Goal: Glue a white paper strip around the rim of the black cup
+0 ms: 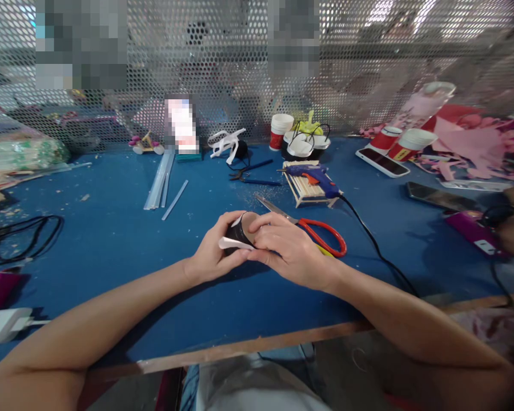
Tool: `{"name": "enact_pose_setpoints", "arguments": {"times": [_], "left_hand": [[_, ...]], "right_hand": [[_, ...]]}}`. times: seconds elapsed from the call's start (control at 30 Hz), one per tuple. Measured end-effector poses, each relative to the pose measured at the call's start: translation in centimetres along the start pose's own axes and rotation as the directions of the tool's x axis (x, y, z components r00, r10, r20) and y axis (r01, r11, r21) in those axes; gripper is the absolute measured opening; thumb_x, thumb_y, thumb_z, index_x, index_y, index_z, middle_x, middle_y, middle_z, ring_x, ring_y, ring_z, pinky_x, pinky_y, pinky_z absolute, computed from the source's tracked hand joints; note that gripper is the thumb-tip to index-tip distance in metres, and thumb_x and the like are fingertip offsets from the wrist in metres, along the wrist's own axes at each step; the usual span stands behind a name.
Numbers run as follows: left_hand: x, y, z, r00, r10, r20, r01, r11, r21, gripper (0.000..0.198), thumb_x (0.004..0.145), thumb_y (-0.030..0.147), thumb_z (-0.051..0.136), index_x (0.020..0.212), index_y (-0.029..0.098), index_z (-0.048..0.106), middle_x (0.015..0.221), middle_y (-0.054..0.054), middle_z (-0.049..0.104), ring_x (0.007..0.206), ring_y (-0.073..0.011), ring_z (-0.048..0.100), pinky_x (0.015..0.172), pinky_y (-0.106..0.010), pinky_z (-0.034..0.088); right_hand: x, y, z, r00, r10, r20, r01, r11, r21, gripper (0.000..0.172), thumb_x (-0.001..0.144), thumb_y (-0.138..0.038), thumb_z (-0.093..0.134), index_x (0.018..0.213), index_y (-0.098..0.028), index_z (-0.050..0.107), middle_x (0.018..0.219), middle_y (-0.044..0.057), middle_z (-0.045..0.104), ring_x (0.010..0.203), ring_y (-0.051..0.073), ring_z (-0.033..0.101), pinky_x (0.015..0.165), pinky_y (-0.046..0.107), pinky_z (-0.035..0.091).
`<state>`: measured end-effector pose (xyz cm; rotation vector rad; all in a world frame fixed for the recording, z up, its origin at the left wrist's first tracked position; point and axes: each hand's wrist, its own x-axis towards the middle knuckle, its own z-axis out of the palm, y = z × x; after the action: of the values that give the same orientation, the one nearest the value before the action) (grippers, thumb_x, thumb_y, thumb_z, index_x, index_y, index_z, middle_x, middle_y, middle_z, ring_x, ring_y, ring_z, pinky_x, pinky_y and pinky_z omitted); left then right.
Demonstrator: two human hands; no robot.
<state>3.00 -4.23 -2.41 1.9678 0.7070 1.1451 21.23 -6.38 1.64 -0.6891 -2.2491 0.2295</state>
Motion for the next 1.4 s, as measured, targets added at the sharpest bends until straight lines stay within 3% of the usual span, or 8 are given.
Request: {"name": "enact_pose_setpoints", "arguments": {"times": [0.2, 0.33, 0.43, 0.6, 0.7, 1.0, 1.23, 1.4], "left_hand": [[0.0, -0.3, -0.2, 1.000, 0.006, -0.020, -0.006, 1.000, -0.003, 0.049, 0.078, 0.029, 0.056, 0.123, 0.018, 0.038, 0.122, -0.010, 0.047, 0.111, -0.0215, 0.044, 0.097, -0.035, 0.033], [0.3, -0.9, 0.1, 0.957, -0.263, -0.120, 0.217, 0.928, -0.304, 0.043, 0.084, 0.042, 0.044, 0.119, 0.016, 0.044, 0.118, -0.009, 0.051, 0.110, -0.0208, 0.046, 0.095, -0.034, 0.034], [0.5, -1.0, 0.4, 0.906, -0.422, -0.012, 0.356, 0.779, -0.517, 0.048, 0.084, 0.051, 0.040, 0.112, 0.014, 0.051, 0.109, -0.010, 0.057, 0.103, -0.0220, 0.051, 0.088, -0.033, 0.039], [0.1, -1.0, 0.4, 0.927, -0.373, 0.052, 0.358, 0.830, -0.429, 0.044, 0.083, 0.048, 0.044, 0.112, 0.015, 0.052, 0.108, -0.008, 0.058, 0.101, -0.0211, 0.051, 0.087, -0.031, 0.038], [-0.1, -1.1, 0.3, 0.935, -0.350, 0.053, 0.347, 0.878, -0.331, 0.041, 0.084, 0.047, 0.044, 0.108, 0.015, 0.052, 0.107, -0.007, 0.057, 0.099, -0.0205, 0.050, 0.088, -0.030, 0.038], [0.1, -0.5, 0.1, 0.971, -0.236, 0.046, 0.240, 0.966, -0.097, 0.045, 0.083, 0.049, 0.043, 0.112, 0.014, 0.044, 0.110, -0.010, 0.055, 0.101, -0.0210, 0.050, 0.090, -0.034, 0.041], [0.2, -0.6, 0.0, 0.979, -0.158, 0.126, 0.179, 0.968, -0.174, 0.055, 0.079, 0.047, 0.050, 0.123, 0.017, 0.038, 0.120, -0.010, 0.049, 0.112, -0.0240, 0.046, 0.097, -0.038, 0.036], [0.3, -0.3, 0.4, 0.959, -0.248, 0.136, 0.276, 0.925, -0.263, 0.061, 0.080, 0.043, 0.053, 0.130, 0.017, 0.029, 0.120, -0.011, 0.048, 0.109, -0.0216, 0.047, 0.094, -0.037, 0.039]], "right_hand": [[-0.2, 0.5, -0.3, 0.998, -0.017, -0.059, 0.021, 0.998, 0.056, 0.037, 0.082, -0.051, 0.047, 0.090, -0.017, 0.057, 0.087, 0.010, 0.064, 0.099, 0.023, 0.052, 0.086, 0.042, 0.045], [-0.4, 0.9, -0.5, 0.986, 0.076, -0.148, -0.072, 0.997, 0.035, 0.041, 0.085, -0.052, 0.041, 0.102, -0.018, 0.055, 0.099, 0.011, 0.061, 0.104, 0.024, 0.050, 0.090, 0.045, 0.041], [-0.4, 1.2, -0.5, 0.968, 0.166, -0.188, -0.163, 0.986, 0.028, 0.033, 0.090, -0.042, 0.036, 0.104, -0.019, 0.055, 0.102, 0.011, 0.059, 0.106, 0.023, 0.049, 0.092, 0.044, 0.040], [-0.4, 1.1, 0.0, 0.990, 0.112, -0.085, -0.107, 0.992, 0.063, 0.013, 0.086, -0.030, 0.050, 0.085, -0.019, 0.057, 0.083, 0.006, 0.063, 0.099, 0.021, 0.052, 0.086, 0.039, 0.044], [-0.3, 0.7, 0.2, 0.988, 0.148, -0.030, -0.145, 0.984, 0.101, 0.014, 0.086, -0.022, 0.051, 0.072, -0.020, 0.053, 0.070, 0.003, 0.060, 0.096, 0.019, 0.053, 0.080, 0.034, 0.047], [-0.1, 0.2, 0.0, 0.976, 0.216, 0.010, -0.215, 0.964, 0.155, 0.014, 0.085, -0.018, 0.050, 0.071, -0.019, 0.051, 0.080, 0.006, 0.059, 0.099, 0.017, 0.052, 0.081, 0.032, 0.047], [-0.3, 0.2, 0.1, 0.967, 0.249, -0.043, -0.241, 0.960, 0.141, 0.015, 0.085, -0.020, 0.050, 0.071, -0.018, 0.049, 0.084, 0.007, 0.057, 0.091, 0.016, 0.054, 0.077, 0.031, 0.047], [-0.2, 0.3, 0.2, 0.964, 0.264, -0.019, -0.259, 0.956, 0.137, 0.016, 0.085, -0.021, 0.050, 0.070, -0.018, 0.050, 0.084, 0.007, 0.057, 0.091, 0.016, 0.054, 0.076, 0.031, 0.047]]}}
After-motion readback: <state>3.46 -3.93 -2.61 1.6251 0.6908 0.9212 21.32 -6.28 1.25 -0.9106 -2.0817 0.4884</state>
